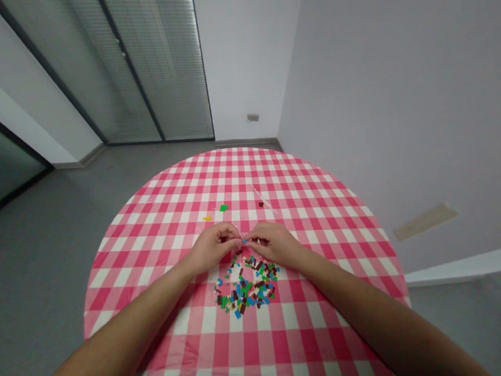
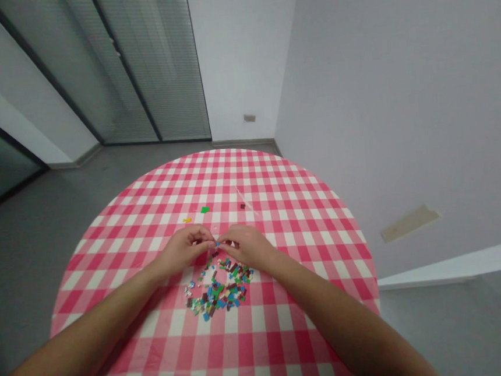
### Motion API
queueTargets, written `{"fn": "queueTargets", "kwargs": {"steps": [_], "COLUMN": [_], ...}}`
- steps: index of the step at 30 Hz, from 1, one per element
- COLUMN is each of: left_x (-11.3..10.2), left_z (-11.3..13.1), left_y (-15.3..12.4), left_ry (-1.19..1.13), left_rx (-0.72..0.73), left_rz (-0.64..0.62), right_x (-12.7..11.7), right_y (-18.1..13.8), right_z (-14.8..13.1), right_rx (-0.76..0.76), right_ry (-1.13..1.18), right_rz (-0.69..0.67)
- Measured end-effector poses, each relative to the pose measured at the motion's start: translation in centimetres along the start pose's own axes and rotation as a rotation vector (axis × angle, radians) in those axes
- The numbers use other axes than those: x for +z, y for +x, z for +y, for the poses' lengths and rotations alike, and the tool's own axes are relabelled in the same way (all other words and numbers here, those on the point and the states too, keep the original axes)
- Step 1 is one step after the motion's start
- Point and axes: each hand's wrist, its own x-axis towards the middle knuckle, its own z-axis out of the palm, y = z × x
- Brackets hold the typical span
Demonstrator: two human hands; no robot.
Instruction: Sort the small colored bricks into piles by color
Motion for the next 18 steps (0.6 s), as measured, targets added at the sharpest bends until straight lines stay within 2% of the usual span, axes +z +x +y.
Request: {"fn": "queueTargets", "kwargs": {"steps": [4,8,12,15,18], "left_x": [0.2,0.0,-0.4,-0.7,-0.9], "left_z": [0.0,0.2,0.3,0.1,0.1], "left_y": [0.0,0.0,0.0,0.1,0.2], "left_ry": [0.003,0.047,0.155,0.173,0.182], "left_rx": [-0.063,-0.099,-0.088,-0.107,-0.119], "left_rz": [-0.008,-0.012,0.048,0.096,0.113], "right_x": [0.2,-0.4,-2.4,-3.6,-3.9], "right_y": [-0.1,-0.2,0.0,0.1,0.0], "right_z": [-0.2,0.2,1.8,2.9,3.4], "right_rx": [-0.018,-0.035,0.195,0.338,0.376], "right_ry": [-0.024,-0.048,-0.16,-0.203,-0.162], "right_rz": [-0.005,0.047,0.103,0.028,-0.066]}}
